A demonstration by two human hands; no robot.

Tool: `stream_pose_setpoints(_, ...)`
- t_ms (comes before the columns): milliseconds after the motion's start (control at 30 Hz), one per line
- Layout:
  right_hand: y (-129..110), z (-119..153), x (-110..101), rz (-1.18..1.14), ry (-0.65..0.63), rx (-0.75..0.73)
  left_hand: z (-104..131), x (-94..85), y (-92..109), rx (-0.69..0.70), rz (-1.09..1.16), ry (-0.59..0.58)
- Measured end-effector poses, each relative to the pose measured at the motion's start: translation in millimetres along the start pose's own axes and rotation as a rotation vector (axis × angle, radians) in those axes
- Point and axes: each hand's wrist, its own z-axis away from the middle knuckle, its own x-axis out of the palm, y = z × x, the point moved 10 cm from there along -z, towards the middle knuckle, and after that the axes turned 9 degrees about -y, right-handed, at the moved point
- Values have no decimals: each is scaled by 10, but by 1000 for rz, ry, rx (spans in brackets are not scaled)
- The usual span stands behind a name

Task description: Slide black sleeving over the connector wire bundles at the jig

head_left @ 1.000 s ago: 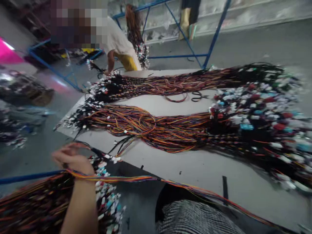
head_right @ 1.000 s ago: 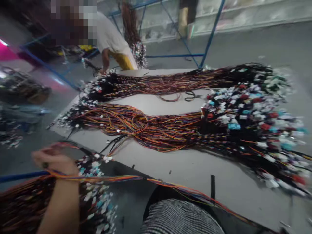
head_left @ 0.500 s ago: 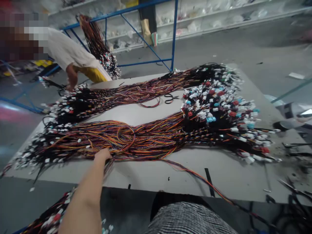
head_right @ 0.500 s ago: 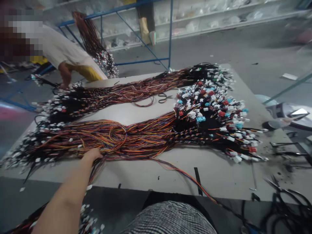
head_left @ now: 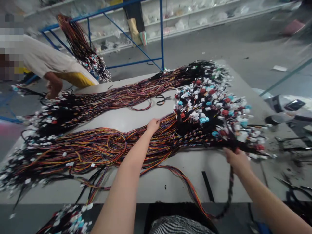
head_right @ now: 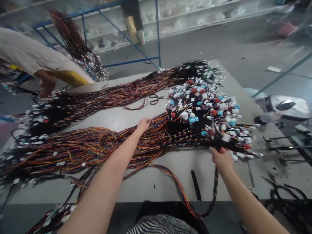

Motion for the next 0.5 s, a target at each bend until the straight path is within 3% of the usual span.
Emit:
stream_pose_setpoints(67, -100, -206, 389, -83, -6, 61, -344, 21, 101, -35, 0, 12)
stream_pose_setpoints(167, -100, -452, 1052, -186, -219, 165, -798, 45, 111, -88, 3, 22)
stream_pose_setpoints(233, -9, -548, 1329, -186, -342, 207, -1063, 52, 70, -115, 3, 27)
stream_pose_setpoints(333, 165, -663, 1430, -148, -371, 212, -1410, 42, -1, -147, 2, 43)
stream_pose_setpoints(500, 330, -761, 1417, -40, -361, 221, -1841, 48, -95, -204, 61, 72)
